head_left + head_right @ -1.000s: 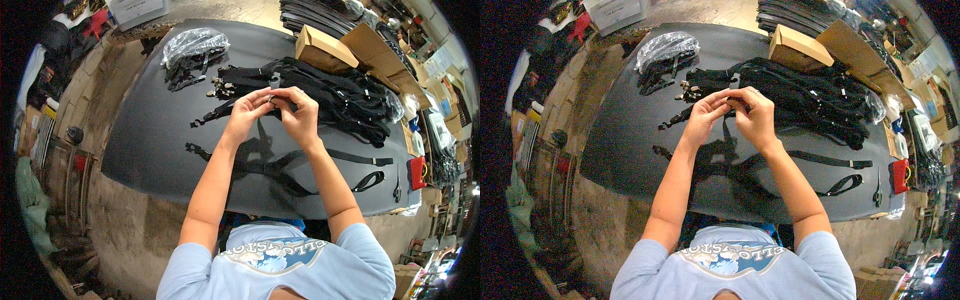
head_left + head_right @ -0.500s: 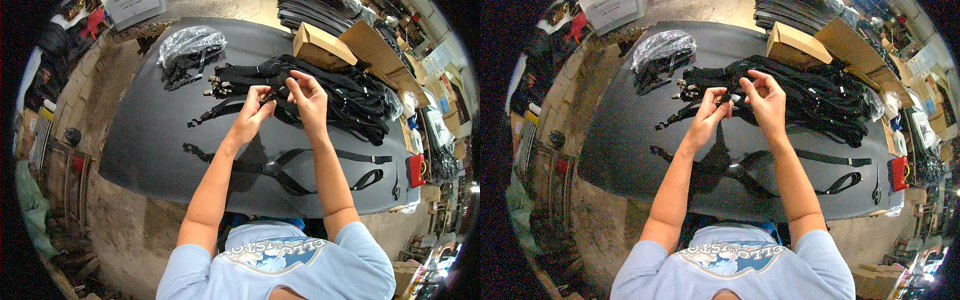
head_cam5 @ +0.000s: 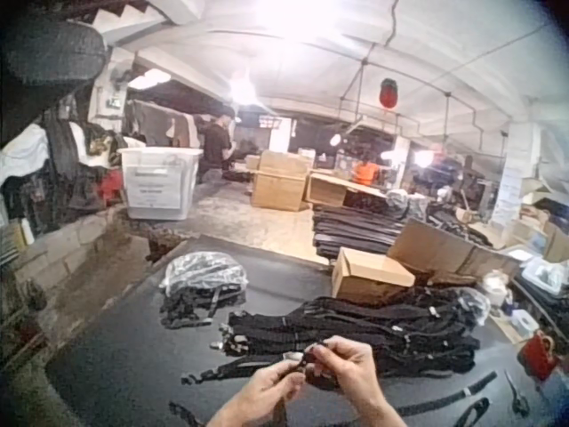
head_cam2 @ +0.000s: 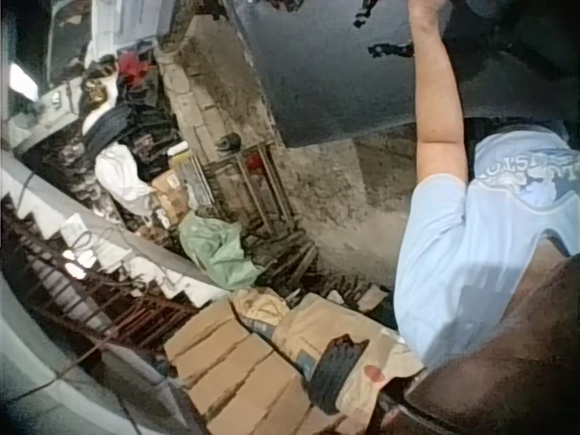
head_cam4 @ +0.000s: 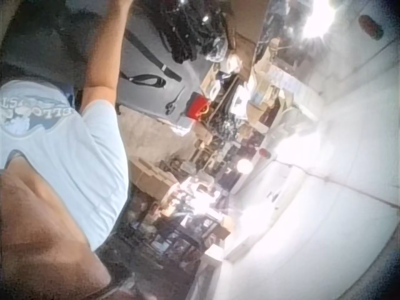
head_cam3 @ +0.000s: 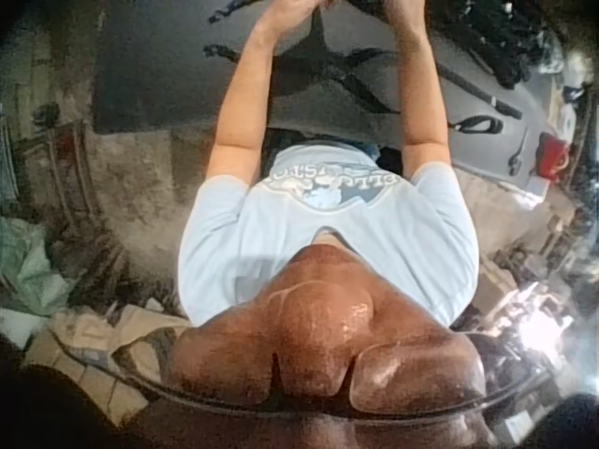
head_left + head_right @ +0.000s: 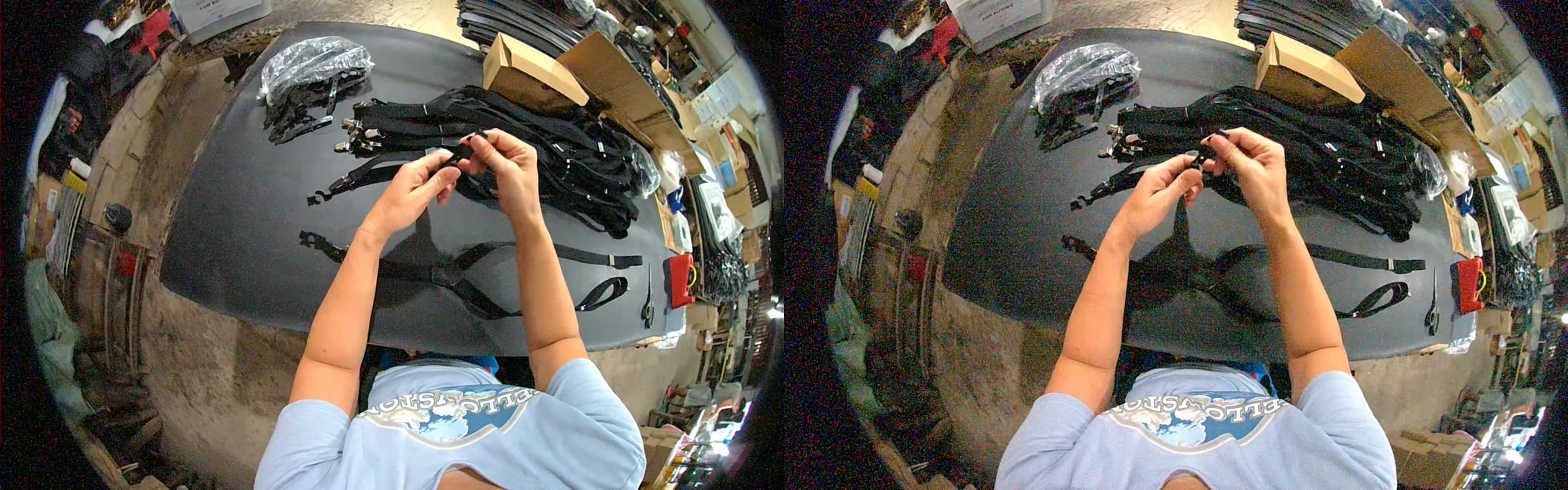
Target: The person assembles harness straps by trimming them with snips, attaching clips and buckles, and fastening the hook-and-loop strap ends together by hand.
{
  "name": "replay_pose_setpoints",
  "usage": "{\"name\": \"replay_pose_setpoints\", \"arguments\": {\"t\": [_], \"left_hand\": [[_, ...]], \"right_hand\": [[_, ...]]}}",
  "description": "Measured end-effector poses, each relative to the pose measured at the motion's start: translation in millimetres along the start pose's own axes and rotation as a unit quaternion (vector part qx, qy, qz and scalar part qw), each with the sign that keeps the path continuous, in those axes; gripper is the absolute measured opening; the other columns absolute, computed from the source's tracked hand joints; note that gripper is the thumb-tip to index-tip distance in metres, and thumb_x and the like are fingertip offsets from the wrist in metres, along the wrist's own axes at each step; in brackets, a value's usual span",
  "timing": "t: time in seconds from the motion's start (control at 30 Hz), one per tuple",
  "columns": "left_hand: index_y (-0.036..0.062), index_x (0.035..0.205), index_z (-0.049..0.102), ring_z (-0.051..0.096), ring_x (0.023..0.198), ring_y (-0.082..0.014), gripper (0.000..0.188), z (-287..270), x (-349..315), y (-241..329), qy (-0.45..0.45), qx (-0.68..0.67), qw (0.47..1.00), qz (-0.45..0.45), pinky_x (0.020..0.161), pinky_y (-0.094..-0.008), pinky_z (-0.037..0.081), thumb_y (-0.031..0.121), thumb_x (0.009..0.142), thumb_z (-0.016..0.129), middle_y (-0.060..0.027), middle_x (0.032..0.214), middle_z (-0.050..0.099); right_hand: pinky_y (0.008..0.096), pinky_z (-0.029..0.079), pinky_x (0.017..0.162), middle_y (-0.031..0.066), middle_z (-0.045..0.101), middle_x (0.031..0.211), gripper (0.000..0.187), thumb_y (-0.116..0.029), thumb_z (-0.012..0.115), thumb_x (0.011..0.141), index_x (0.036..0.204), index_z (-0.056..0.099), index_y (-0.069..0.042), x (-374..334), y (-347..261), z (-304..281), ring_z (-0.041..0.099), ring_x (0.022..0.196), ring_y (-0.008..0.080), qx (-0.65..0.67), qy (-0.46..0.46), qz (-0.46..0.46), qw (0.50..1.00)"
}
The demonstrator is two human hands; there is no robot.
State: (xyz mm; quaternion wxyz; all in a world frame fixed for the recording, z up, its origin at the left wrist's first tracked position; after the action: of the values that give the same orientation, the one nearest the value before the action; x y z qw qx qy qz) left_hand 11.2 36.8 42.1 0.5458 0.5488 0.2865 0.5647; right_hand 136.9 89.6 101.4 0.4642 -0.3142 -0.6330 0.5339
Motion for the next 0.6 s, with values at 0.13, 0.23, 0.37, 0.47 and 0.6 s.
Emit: {"name": "replay_pose_setpoints", "arguments": {"t": [0.13,0.23,0.37,0.47,0.6], "left_hand": [[0.0021,0.105,0.062,0.048,0.070,-0.0046,0.021,0,-1,4,0.045,0.071,0.996,0.010,0.064,-0.0225,0.042,0.022,0.096,0.061,0.0039,0.077,0.053],[0.0014,0.102,0.059,0.049,0.069,-0.0082,0.021,0,-1,0,0.059,0.142,0.988,-0.026,0.064,-0.0251,0.043,0.020,0.095,0.063,-0.0010,0.077,0.055],[0.0015,0.099,0.056,0.046,0.067,-0.0093,0.021,2,-1,5,0.088,0.218,0.971,0.053,0.061,-0.0263,0.040,0.021,0.095,0.063,-0.0015,0.074,0.052],[0.0046,0.099,0.058,0.042,0.064,-0.0056,0.019,3,-3,10,0.107,0.234,0.964,0.069,0.056,-0.0235,0.036,0.023,0.096,0.061,0.0035,0.071,0.049],[-0.0007,0.104,0.060,0.052,0.075,-0.0127,0.024,1,-3,9,0.103,0.183,0.977,0.024,0.069,-0.0297,0.044,0.021,0.094,0.062,-0.0097,0.085,0.060]], "right_hand": [[0.0206,0.044,0.057,0.0007,0.062,0.069,0.018,-0.015,0.063,0.094,0.092,0.071,0.001,-8,-10,1,0.057,0.063,0.0062,-0.036,-0.015,-0.060,0.997],[0.0210,0.044,0.057,0.0011,0.063,0.070,0.018,-0.015,0.063,0.094,0.092,0.071,0.001,-10,-3,-2,0.057,0.062,0.0063,-0.033,-0.012,-0.037,0.999],[0.0215,0.044,0.057,0.0015,0.064,0.070,0.018,-0.015,0.064,0.094,0.092,0.072,0.001,-10,2,-2,0.057,0.061,0.0069,-0.001,0.002,-0.017,1.000],[0.0217,0.045,0.058,0.0017,0.064,0.070,0.018,-0.015,0.063,0.094,0.092,0.071,0.001,-12,1,-1,0.057,0.062,0.0073,0.006,0.005,-0.010,1.000],[0.0219,0.045,0.059,0.0020,0.064,0.071,0.018,-0.014,0.063,0.094,0.092,0.071,0.002,-13,2,-3,0.058,0.063,0.0075,0.003,0.007,-0.022,1.000]]}}
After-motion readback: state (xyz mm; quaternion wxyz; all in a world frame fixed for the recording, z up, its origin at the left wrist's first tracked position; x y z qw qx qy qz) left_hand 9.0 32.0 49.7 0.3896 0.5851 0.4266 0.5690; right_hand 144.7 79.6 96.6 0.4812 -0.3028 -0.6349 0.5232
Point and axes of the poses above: each hand's wrist, its own x-axis towards the middle knuckle, its own z-axis out of the palm, y = z × x, the point moved 6 cm from there along x, towards the middle knuckle
